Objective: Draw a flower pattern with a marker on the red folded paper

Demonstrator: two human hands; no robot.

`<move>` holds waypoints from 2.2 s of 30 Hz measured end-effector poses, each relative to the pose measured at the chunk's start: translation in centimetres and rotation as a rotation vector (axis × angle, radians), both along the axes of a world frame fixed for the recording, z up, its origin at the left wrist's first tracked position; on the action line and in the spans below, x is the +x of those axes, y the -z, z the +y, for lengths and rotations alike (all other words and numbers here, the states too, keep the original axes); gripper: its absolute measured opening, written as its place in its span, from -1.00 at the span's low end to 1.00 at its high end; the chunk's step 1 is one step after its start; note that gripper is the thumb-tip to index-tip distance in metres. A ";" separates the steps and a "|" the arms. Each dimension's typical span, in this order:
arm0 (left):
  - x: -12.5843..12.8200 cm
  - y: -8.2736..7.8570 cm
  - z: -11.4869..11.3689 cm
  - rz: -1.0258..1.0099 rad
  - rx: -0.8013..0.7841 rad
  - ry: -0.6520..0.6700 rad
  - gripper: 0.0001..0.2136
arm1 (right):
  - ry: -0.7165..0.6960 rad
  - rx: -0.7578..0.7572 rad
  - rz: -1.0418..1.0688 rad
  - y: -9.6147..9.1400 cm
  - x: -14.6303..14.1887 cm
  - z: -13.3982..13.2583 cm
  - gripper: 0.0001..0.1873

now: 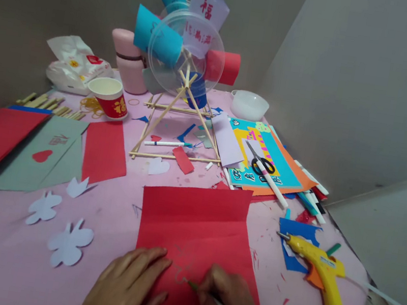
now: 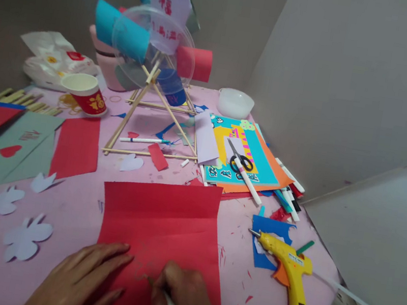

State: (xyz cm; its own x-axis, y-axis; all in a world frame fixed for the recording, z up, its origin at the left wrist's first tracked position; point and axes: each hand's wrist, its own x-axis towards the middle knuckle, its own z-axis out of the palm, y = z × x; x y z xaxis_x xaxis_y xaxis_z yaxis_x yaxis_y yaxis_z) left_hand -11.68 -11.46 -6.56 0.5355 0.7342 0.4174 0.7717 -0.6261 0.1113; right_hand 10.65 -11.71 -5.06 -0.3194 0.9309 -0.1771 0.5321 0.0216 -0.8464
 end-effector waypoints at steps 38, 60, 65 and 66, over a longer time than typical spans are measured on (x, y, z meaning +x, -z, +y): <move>-0.2 0.7 0.1 -0.024 -0.002 -0.001 -0.68 | 0.104 -0.111 0.100 -1.7 -0.5 0.2 -0.84; -0.1 0.2 -0.2 -0.006 -0.059 -0.005 -0.67 | 0.052 -0.034 0.102 -0.1 -0.4 0.2 -0.83; -0.2 0.4 -0.3 0.026 -0.067 0.004 -0.65 | 0.041 -0.012 0.089 -0.2 -0.5 0.2 -0.84; -0.2 0.4 -0.3 0.012 -0.054 0.002 -0.66 | 0.037 -0.006 0.080 -0.3 -0.5 0.3 -0.84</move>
